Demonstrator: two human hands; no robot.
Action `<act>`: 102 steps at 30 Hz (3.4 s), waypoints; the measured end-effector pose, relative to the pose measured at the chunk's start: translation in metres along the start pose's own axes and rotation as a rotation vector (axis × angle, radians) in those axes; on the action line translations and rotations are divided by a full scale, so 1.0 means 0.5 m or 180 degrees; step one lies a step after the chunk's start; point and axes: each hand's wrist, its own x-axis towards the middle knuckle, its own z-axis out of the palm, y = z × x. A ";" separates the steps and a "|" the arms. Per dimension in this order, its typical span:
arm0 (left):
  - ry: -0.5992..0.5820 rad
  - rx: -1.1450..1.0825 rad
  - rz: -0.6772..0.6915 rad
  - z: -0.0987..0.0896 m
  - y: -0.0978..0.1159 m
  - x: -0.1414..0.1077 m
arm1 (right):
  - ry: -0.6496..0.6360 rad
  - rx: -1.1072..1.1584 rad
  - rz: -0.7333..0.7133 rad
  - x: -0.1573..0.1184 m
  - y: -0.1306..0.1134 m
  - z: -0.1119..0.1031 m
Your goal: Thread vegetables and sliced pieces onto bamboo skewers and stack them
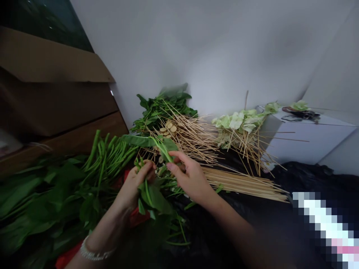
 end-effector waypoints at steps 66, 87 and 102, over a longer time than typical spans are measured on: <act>0.0367 0.3455 0.3146 0.007 0.006 -0.008 | 0.0099 -0.0998 -0.0179 -0.004 -0.001 0.001; -0.0014 0.3756 0.2291 0.004 -0.019 0.002 | 0.0131 -0.1177 -0.0222 -0.013 0.009 0.039; -0.0156 0.0584 -0.0043 -0.019 0.045 -0.009 | 0.0467 -0.2224 -0.0828 0.009 0.029 0.000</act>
